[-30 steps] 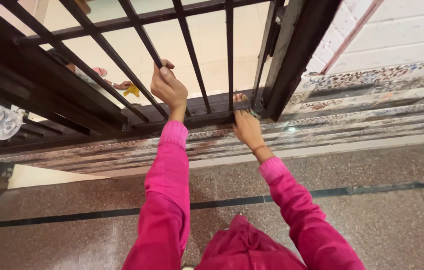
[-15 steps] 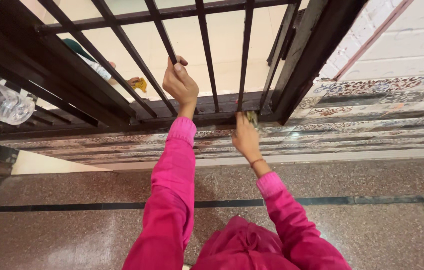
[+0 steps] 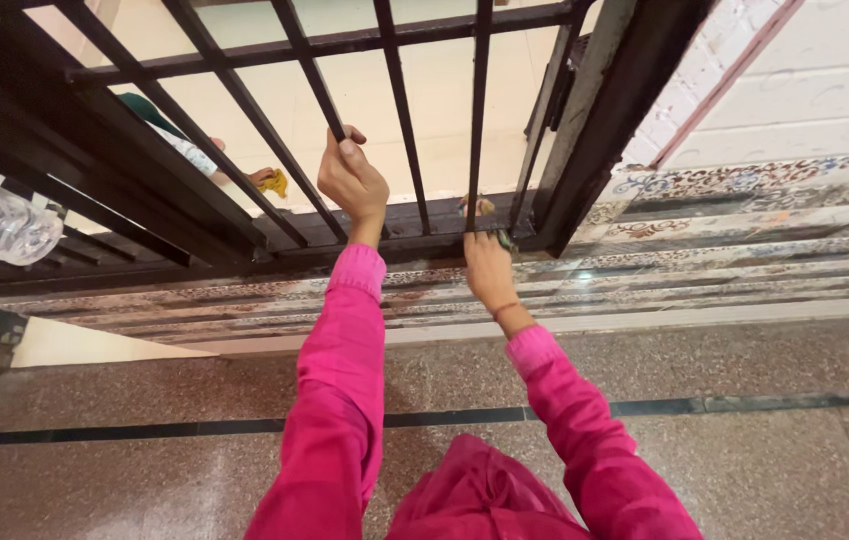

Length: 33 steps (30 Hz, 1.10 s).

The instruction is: The person wipes the horizontal and vertical bars of a dark metal railing using a small multi-colored cloth. They systematically clean the surface by moving the cloth along the bars while holding the railing with their other hand.

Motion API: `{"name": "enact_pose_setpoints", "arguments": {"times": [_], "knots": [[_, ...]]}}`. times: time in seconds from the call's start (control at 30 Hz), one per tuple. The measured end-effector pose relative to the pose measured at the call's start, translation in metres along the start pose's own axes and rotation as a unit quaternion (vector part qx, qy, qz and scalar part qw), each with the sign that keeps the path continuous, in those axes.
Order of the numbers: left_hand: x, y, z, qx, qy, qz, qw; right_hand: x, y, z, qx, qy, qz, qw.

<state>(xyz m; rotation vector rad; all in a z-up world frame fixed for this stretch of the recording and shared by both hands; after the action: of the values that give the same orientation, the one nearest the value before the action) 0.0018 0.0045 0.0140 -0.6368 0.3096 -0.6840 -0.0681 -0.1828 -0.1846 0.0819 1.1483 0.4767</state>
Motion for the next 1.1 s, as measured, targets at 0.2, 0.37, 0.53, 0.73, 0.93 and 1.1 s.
{"name": "enact_pose_setpoints", "arguments": {"times": [0.2, 0.37, 0.53, 0.73, 0.93, 1.1], "knots": [[-0.001, 0.0, -0.001, -0.01, 0.005, -0.008, 1.0, -0.049, 0.03, -0.044, -0.01, -0.061, 0.076, 0.995], [-0.001, 0.0, 0.001, -0.004, 0.002, -0.001, 1.0, -0.117, 0.037, -0.041, 0.316, 0.071, 0.255, 0.911], [-0.003, -0.002, -0.002, 0.0, 0.006, -0.005, 1.0, -0.196, 0.035, 0.03, 0.024, -0.368, 0.324, 0.871], [-0.003, -0.004, 0.0, -0.007, 0.011, -0.007, 1.0, -0.185, 0.037, 0.07, 0.019, -0.33, 0.286, 0.899], [-0.004, -0.003, -0.002, -0.005, 0.012, -0.01, 1.0, -0.071, -0.006, -0.001, 0.222, -0.158, 0.315, 0.909], [-0.001, -0.002, 0.001, -0.003, 0.007, -0.014, 1.0, -0.053, -0.017, -0.028, 0.252, -0.115, 0.308, 0.91]]}}
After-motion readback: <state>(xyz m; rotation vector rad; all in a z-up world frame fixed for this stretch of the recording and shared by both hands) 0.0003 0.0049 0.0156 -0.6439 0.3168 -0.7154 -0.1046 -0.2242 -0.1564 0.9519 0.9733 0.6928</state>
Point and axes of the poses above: each hand's wrist, its own z-axis towards the middle knuckle, its own x-axis out of the palm, y = z × x, the point moved 1 cm from there along z, towards the middle knuckle, and after that the axes turned 4 degrees about -x, right-handed, at the moved point
